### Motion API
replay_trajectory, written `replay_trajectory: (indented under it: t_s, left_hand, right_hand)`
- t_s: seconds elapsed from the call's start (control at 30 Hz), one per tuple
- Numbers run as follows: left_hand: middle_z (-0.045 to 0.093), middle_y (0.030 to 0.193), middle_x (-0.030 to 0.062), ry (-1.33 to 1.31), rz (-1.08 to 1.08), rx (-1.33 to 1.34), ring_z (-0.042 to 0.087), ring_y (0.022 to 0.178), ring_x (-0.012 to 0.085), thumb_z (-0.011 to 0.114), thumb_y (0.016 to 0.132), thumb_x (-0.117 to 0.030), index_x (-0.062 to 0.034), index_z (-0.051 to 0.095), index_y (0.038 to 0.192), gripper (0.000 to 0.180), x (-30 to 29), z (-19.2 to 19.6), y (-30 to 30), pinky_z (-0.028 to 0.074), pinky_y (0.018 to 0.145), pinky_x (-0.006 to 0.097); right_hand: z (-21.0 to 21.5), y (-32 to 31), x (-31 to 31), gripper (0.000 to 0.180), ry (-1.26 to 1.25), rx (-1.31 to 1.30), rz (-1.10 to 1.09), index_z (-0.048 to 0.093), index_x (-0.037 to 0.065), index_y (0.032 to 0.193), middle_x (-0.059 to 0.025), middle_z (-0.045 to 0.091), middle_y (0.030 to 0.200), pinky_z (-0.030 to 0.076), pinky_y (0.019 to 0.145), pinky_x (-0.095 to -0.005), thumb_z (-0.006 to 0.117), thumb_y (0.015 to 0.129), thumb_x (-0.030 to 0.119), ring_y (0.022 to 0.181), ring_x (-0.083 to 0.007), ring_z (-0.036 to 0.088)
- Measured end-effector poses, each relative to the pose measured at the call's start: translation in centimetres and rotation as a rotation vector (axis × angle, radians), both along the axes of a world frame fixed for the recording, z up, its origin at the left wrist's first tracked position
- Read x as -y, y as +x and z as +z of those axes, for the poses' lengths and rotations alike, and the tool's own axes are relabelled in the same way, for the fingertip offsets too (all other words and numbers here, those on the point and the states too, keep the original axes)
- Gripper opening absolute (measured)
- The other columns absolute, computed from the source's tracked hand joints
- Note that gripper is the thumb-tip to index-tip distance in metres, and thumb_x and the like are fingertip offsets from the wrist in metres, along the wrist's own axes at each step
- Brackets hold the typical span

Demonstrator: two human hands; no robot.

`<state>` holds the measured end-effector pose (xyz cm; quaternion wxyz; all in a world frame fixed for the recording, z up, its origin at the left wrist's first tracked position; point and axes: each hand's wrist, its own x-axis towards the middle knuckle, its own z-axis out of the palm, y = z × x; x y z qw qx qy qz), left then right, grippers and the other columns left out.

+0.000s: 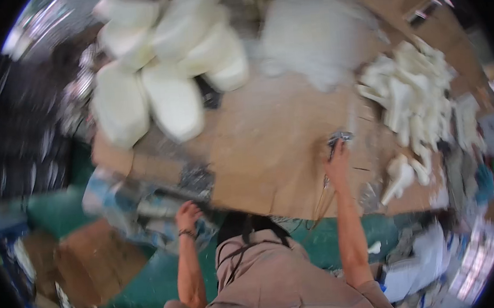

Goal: The recorder takes foam pieces from a sack, places them on a workbench, applies adhesive using a spray gun, and then stacks the pieces.

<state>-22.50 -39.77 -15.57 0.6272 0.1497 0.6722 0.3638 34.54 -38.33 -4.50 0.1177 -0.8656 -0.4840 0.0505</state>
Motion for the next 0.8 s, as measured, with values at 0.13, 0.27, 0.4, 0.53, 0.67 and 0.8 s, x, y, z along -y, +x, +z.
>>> replay_trajectory:
  t_s: [0.13, 0.27, 0.4, 0.53, 0.67, 0.8]
  left_hand:
    - [0.063, 0.08, 0.0064, -0.417, 0.159, -0.074, 0.057, 0.061, 0.018, 0.049, 0.092, -0.001, -0.0063, 0.065, 0.108, 0.023, 15.6, -4.4, -5.4, 0.048, 0.05, 0.034]
    - [0.061, 0.076, 0.0057, -0.643, 0.238, -0.129, 0.052, 0.055, 0.016, 0.046, 0.092, 0.0, -0.008, 0.063, 0.105, 0.023, 28.8, -2.7, -6.5, 0.045, 0.046, 0.035]
    - [0.062, 0.077, 0.0036, -0.691, 0.499, -0.017, 0.057, 0.057, 0.0174, 0.049, 0.095, -0.005, -0.0087, 0.061, 0.11, 0.019, 35.2, -1.2, -4.8, 0.054, 0.054, 0.039]
    - [0.063, 0.077, 0.0031, -0.658, 0.402, -0.021, 0.06, 0.061, 0.0174, 0.055, 0.093, -0.006, -0.0091, 0.062, 0.115, 0.022, 36.4, -1.9, -3.2, 0.058, 0.062, 0.043]
    - [0.068, 0.084, 0.0043, -0.502, 0.338, -0.04, 0.064, 0.066, 0.0179, 0.065, 0.091, -0.01, -0.0074, 0.063, 0.121, 0.03, 34.1, -3.2, -3.3, 0.058, 0.064, 0.041]
    - [0.071, 0.095, 0.0065, -0.319, 0.323, -0.071, 0.069, 0.076, 0.019, 0.069, 0.091, -0.016, -0.0062, 0.065, 0.122, 0.033, 31.6, -3.6, -5.6, 0.059, 0.065, 0.036]
  right_hand:
    - [-5.7, -1.9, 1.6, 0.086, -0.38, 0.215, 0.248, 0.036, -0.001, 0.151, -0.035, 0.018, 0.159, 0.025, 0.118, -0.0547, 0.066, 0.088, 0.05, 0.145, -0.0521, 0.022]
    - [-6.9, -4.2, 4.5, 0.075, -0.268, 0.119, 0.234, 0.041, -0.002, 0.148, -0.0314, 0.018, 0.16, 0.027, 0.118, -0.0547, 0.059, 0.093, 0.046, 0.145, -0.0516, 0.023]
    - [-6.3, -7.0, 7.6, 0.069, -0.178, 0.143, 0.353, 0.04, -0.005, 0.147, -0.0307, 0.021, 0.159, 0.027, 0.118, -0.0533, 0.059, 0.094, 0.036, 0.145, -0.0506, 0.023]
    - [-4.9, -11.7, 11.5, 0.066, -0.089, 0.02, 0.546, 0.04, -0.007, 0.146, -0.0323, 0.028, 0.155, 0.027, 0.119, -0.052, 0.061, 0.089, 0.019, 0.145, -0.0488, 0.025]
    - [-2.8, -17.6, 14.6, 0.061, -0.091, -0.183, 0.639, 0.047, -0.006, 0.14, -0.0337, 0.036, 0.15, 0.029, 0.117, -0.0509, 0.065, 0.084, 0.01, 0.142, -0.0491, 0.031]
    - [-2.6, -23.0, 15.5, 0.053, -0.21, -0.36, 0.775, 0.054, -0.008, 0.132, -0.0332, 0.041, 0.147, 0.032, 0.116, -0.0487, 0.065, 0.084, 0.01, 0.138, -0.0473, 0.038]
